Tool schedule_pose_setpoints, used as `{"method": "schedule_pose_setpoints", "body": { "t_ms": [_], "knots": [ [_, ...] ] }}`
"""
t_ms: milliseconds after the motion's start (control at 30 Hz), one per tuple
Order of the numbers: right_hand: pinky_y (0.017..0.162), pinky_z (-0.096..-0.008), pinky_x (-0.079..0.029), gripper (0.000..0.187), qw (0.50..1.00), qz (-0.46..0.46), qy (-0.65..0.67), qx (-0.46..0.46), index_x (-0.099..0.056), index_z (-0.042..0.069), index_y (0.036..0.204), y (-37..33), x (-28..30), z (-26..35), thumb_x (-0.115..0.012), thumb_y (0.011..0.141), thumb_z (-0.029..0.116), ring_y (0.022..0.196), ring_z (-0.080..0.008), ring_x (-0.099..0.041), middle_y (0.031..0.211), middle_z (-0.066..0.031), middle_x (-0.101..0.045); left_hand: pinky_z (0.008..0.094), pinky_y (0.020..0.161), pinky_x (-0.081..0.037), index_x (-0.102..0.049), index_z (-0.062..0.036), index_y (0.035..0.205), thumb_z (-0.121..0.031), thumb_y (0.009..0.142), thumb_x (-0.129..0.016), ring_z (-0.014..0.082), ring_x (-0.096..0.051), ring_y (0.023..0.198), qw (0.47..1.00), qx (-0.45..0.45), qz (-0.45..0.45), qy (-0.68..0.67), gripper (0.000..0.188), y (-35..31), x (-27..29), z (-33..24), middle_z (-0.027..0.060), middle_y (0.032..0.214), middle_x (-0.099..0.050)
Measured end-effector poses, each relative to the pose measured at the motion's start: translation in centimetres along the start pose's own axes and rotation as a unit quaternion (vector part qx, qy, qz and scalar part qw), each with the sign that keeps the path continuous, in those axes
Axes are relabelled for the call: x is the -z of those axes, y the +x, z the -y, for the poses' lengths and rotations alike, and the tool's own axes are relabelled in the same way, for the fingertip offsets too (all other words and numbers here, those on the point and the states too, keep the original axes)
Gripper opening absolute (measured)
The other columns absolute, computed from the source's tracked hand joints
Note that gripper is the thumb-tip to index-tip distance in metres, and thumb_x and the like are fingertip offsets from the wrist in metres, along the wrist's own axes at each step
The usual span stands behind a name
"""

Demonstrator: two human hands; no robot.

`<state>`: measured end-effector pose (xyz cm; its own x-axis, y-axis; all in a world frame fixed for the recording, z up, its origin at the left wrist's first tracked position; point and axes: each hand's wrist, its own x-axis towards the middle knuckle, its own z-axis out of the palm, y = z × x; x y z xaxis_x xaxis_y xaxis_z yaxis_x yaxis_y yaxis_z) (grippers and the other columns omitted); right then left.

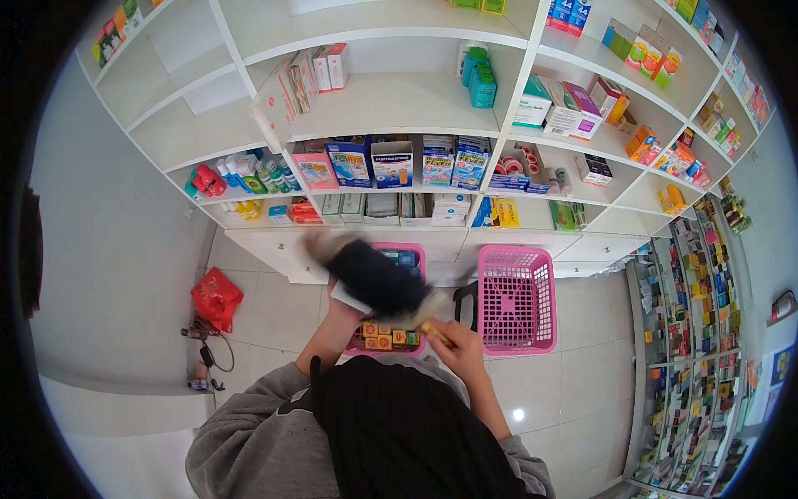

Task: Dusting various medicine boxes in a pharmacy and returning them to the shelves.

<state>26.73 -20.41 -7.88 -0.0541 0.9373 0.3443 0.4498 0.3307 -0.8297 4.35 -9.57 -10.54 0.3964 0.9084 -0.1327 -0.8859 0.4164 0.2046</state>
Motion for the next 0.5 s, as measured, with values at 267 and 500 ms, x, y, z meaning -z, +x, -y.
{"method": "schedule_pose_setpoints", "body": {
  "t_ms": [267, 500],
  "knots": [
    [0.050, -0.0296, -0.041, 0.027, 1.000, -0.021, 0.000, 0.004, -0.069, 0.007, 0.104, 0.2, -0.4, 0.5, -0.069, 0.078, 0.009, 0.053, -0.0189, -0.053, 0.064, -0.0089, -0.053, 0.0449, 0.101, -0.039, -0.045, -0.0049, 0.130, -0.052, 0.085, -0.041, 0.0325, -0.052, 0.115, 0.999, -0.008, -0.018, 0.046, 0.065, 0.7, 0.9, -0.4, 0.0157, 0.125, -0.054],
    [0.051, -0.0291, -0.042, 0.025, 0.999, -0.027, 0.006, -0.044, -0.068, 0.006, 0.103, -0.1, -0.6, 0.7, -0.068, 0.079, 0.009, 0.055, -0.0197, -0.054, 0.066, -0.0089, -0.056, 0.0492, 0.102, -0.037, -0.050, -0.0114, 0.122, -0.046, 0.086, -0.041, 0.0331, -0.050, 0.116, 0.998, 0.018, 0.055, 0.000, 0.050, 1.1, 2.1, -1.1, 0.0124, 0.122, -0.055]
  ]
}}
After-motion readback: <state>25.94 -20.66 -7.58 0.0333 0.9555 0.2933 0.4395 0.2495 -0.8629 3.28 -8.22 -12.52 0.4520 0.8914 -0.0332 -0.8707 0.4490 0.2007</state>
